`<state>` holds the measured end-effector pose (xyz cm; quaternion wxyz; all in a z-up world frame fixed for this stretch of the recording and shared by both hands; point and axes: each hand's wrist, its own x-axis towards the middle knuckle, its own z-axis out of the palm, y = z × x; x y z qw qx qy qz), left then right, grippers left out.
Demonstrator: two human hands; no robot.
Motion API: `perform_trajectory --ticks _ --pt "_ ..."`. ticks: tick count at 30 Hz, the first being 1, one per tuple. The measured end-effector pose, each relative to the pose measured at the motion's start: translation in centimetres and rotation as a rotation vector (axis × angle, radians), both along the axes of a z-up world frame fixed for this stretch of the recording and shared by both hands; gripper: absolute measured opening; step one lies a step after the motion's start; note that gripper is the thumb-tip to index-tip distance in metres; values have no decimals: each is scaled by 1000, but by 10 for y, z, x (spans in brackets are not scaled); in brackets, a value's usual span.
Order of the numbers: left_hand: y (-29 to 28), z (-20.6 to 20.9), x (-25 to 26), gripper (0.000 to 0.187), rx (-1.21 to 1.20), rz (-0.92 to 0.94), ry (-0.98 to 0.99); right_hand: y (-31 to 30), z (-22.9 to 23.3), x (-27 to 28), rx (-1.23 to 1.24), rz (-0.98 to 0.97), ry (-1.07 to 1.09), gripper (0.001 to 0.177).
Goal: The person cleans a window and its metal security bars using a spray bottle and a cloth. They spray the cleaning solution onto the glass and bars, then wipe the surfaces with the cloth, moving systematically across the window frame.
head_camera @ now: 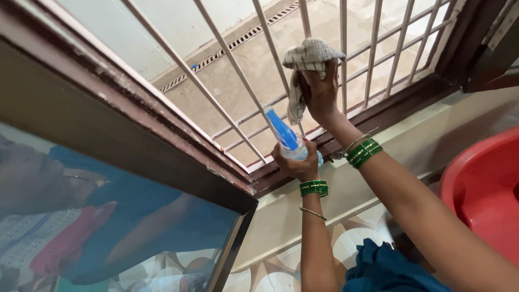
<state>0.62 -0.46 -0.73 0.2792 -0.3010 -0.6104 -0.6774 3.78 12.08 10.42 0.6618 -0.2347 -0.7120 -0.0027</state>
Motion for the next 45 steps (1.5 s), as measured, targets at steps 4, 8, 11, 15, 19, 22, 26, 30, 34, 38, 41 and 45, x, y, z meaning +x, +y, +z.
perform_trajectory --ticks 4,8,11,15,19,22,26,30,34,38,41,45 --pt "-1 -4 -2 70 -7 43 72 -10 -3 4 -46 109 42 47" --pt "-4 -6 0 68 -2 16 83 -8 34 13 -20 48 -12 49" --pt "-5 -7 0 68 -7 47 119 -12 86 7 93 149 79 52" --pt "-4 -7 -1 70 5 3 72 -24 139 -17 209 -87 13 46" --pt "-1 -9 -1 71 -18 38 51 -33 127 -48 305 -357 -43 32" --pt "0 -10 -4 71 -18 31 81 -30 99 -52 245 -218 -51 31" --pt "1 -10 -6 72 -29 21 38 -29 72 -51 174 -120 -29 29" --pt "4 -6 -8 70 -36 -1 16 -25 56 -45 188 -17 -35 24" --pt "3 -5 -9 71 -57 -4 2 -27 43 -42 219 -1 22 25" --pt "4 -10 -6 69 13 -24 -27 -25 37 -45 220 61 78 21" --pt "3 -14 -8 72 -9 -5 -36 -23 34 -45 225 73 72 20" --pt "3 -11 -10 72 -69 7 -23 -22 34 -44 226 88 59 21"
